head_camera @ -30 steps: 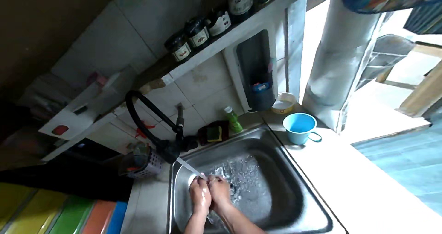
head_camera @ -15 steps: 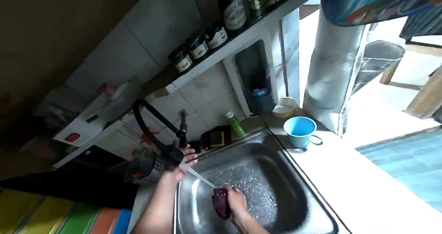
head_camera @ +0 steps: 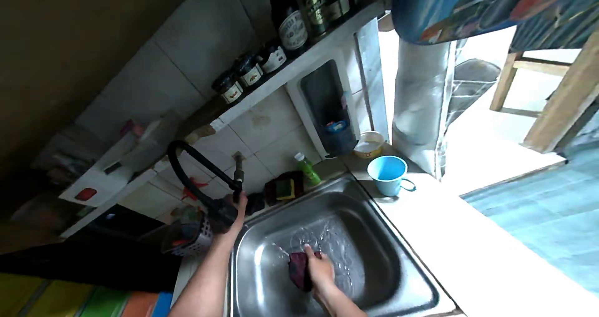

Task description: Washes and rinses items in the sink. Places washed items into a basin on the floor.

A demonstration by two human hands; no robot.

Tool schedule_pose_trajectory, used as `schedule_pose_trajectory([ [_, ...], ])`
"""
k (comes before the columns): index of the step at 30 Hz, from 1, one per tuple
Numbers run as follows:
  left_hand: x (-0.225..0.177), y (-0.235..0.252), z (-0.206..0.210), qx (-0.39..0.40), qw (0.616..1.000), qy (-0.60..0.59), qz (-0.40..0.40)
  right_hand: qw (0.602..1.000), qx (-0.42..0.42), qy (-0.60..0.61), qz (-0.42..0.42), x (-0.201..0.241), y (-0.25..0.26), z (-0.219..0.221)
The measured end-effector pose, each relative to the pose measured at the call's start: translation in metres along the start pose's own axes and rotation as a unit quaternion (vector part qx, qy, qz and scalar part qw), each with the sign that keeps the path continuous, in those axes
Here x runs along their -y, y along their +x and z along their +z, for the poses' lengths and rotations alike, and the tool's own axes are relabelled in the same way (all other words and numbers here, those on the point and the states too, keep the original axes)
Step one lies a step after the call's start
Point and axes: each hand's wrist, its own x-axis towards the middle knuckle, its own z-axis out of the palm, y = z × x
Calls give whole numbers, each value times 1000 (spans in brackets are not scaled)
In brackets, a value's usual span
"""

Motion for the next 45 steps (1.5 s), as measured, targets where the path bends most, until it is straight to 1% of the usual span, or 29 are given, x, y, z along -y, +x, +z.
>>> schedule_pose_trajectory([
  [1,3,-6,3,12,999,-48,-18,1000,-4,-7,-6,0,-1,0],
  [3,6,-31,16,107,972,-193,-75,999,-12,-33,-35,2,-5,-1],
  [5,4,-68,45,201,919,-313,-133,994,-19,-70,-80,9,-10,-1],
  [7,0,-115,74,311,851,-375,-194,987,-8,-109,-122,18,-18,0],
  [8,1,-136,89,337,818,-413,-214,983,2,-122,-138,23,-22,2],
  [10,3,-161,116,310,748,-529,-254,975,25,-130,-177,28,-33,9],
  [12,2,-168,120,259,671,-622,-311,963,81,-141,-217,25,-42,12],
  [14,13,-166,118,282,586,-678,-342,940,150,-163,-259,21,-43,10],
  [15,19,-163,115,306,563,-688,-340,928,179,-168,-280,20,-41,7],
  [16,22,-161,112,317,572,-678,-334,918,199,-167,-298,19,-39,5],
  [17,23,-156,108,316,610,-653,-321,912,214,-163,-308,20,-39,1],
  [18,25,-149,106,305,666,-615,-291,910,228,-157,-308,21,-39,-4],
  [19,28,-140,105,292,739,-559,-237,914,244,-138,-292,21,-39,-9],
  [20,33,-131,104,275,817,-479,-164,924,264,-108,-257,22,-39,-12],
  [21,35,-125,100,257,878,-392,-93,931,297,-73,-201,22,-38,-16],
  [22,36,-121,92,242,917,-316,-24,929,342,-36,-136,23,-38,-21],
  [23,35,-120,82,228,936,-266,44,915,398,-8,-70,25,-37,-26],
  [24,33,-122,75,206,941,-244,114,893,449,6,-18,26,-35,-31],
  [25,34,-125,71,176,936,-241,187,873,488,0,4,26,-36,-33],
  [27,36,-129,67,123,913,-234,309,851,519,-75,-30,28,-41,-30],
  [29,44,-128,67,102,907,-185,364,835,481,-231,-133,33,-42,-22],
  [30,48,-128,66,114,917,-148,354,819,446,-310,-185,36,-42,-17],
  [31,50,-129,65,146,931,-111,314,799,411,-380,-223,39,-44,-12],
  [33,48,-133,68,214,955,-74,194,750,348,-498,-260,44,-45,-3],
  [36,34,-146,86,239,961,-143,2,690,258,-624,-261,46,-39,4],
  [38,24,-157,95,232,946,-209,-91,653,220,-679,-251,44,-38,4],
  [40,19,-162,104,237,926,-254,-148,613,202,-722,-248,43,-36,4],
  [42,15,-163,105,264,903,-276,-197,576,183,-757,-251,41,-35,5],
  [45,13,-168,106,316,849,-332,-263,513,155,-794,-289,32,-33,0],
])
